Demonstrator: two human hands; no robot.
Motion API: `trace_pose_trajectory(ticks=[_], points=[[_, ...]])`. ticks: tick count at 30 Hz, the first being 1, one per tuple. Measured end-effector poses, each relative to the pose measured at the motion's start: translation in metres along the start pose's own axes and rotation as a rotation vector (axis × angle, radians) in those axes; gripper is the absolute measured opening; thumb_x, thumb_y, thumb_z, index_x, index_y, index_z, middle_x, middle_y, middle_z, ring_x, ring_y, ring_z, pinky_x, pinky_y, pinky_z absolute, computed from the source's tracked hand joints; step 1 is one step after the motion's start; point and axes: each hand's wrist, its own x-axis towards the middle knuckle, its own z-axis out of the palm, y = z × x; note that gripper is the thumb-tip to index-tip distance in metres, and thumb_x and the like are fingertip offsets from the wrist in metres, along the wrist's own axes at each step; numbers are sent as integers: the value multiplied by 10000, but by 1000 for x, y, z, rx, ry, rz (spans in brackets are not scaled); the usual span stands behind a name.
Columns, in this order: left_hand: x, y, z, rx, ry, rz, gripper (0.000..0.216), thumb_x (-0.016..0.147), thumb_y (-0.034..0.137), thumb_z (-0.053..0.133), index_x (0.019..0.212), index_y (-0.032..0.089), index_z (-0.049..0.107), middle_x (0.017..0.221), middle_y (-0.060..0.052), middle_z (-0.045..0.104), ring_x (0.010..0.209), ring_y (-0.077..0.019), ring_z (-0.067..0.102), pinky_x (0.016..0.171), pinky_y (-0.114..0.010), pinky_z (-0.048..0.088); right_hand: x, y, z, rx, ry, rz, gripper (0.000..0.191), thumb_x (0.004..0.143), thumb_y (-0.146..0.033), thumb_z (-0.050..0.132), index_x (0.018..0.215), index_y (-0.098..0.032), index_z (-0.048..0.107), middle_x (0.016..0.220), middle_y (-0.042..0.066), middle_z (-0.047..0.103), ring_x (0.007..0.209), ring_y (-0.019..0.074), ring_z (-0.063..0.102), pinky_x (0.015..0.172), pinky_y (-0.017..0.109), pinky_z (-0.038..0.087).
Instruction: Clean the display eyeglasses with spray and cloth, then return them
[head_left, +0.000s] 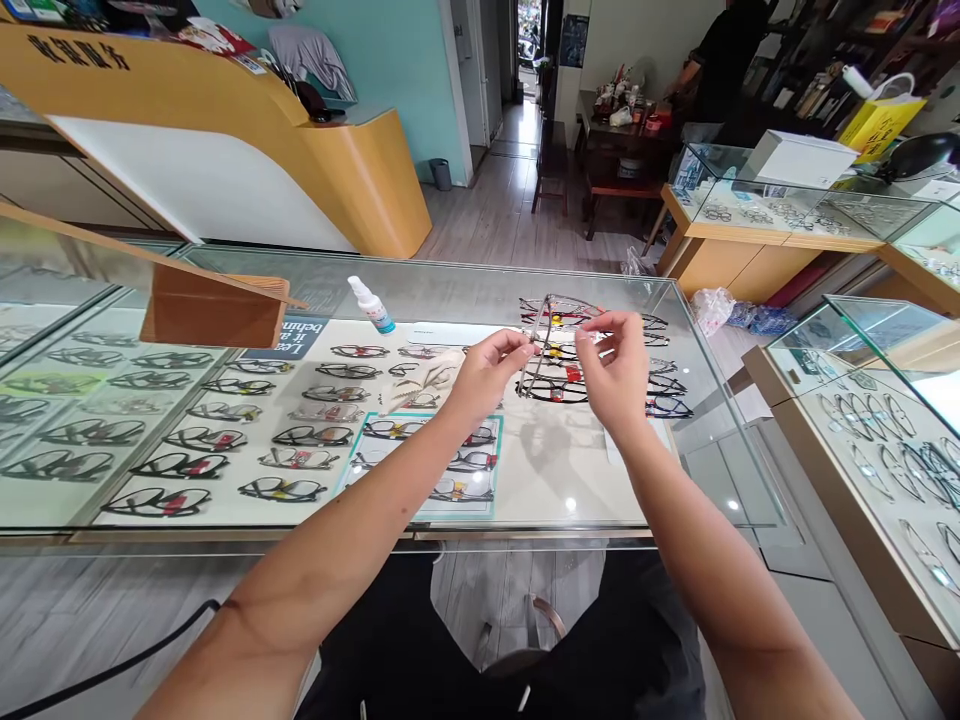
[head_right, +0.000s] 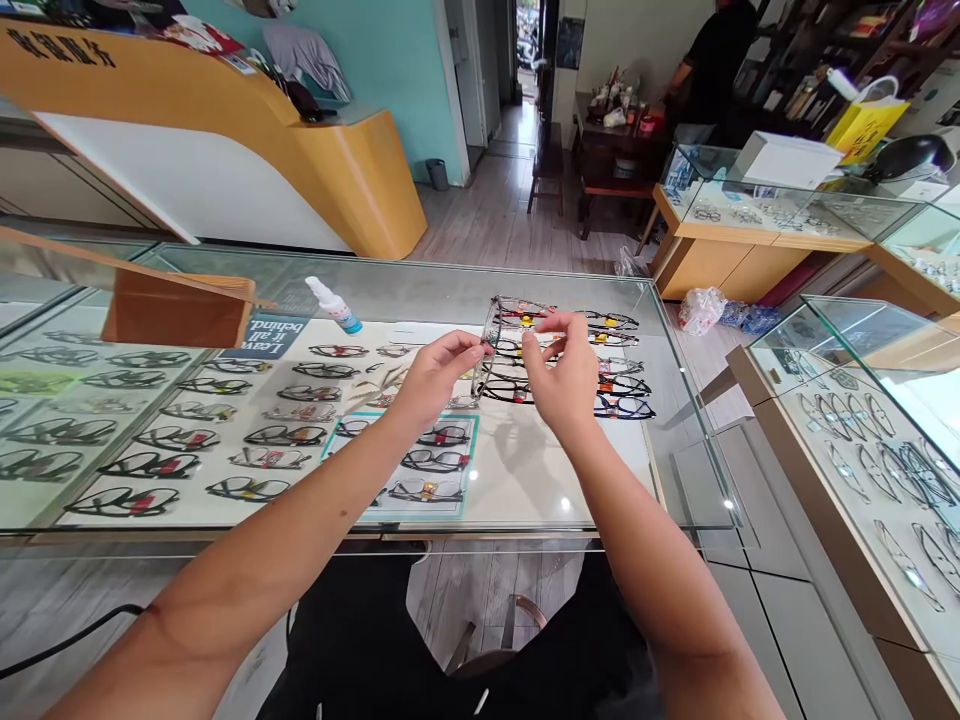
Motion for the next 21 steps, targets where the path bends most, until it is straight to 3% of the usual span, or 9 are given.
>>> trace_pose_trajectory(ticks=[3, 6, 13, 21], points=[[-3, 0, 2, 5, -26, 10, 333, 860, 524, 816, 901, 208, 718, 923, -28, 695, 950, -208, 663, 875, -318, 492, -9, -2, 10, 117, -189, 114, 248, 974, -475, 699, 1059, -249, 641, 925, 6, 728, 659, 145, 590, 638, 304, 479], [-5, 0, 4, 16, -63, 32, 314, 878, 506, 810, 909, 205, 726, 937, -31, 687, 920, -192, 633, 848, -310, 481, -10, 2, 15, 271, -267, 198, 306, 960, -505, 708, 1117, -249, 647, 840, -12, 697, 662, 158, 603, 606, 296, 474], [-6, 2, 5, -28, -40, 36, 306, 869, 498, 823, 898, 209, 730, 901, -19, 670, 856, -172, 601, 797, -296, 468, -5, 6, 13, 273, -228, 187, 328, 949, -411, 681, 1223, -236, 634, 714, -71, 587, 620, 144, 536, 660, 313, 449], [-2, 2, -1, -104, 53, 43, 288, 845, 485, 861, 901, 224, 753, 964, -32, 732, 973, -188, 648, 927, -312, 497, 0, 15, 11, 285, -175, 206, 619, 840, -224, 614, 1443, -259, 476, 709, -98, 480, 605, 155, 477, 637, 310, 409]])
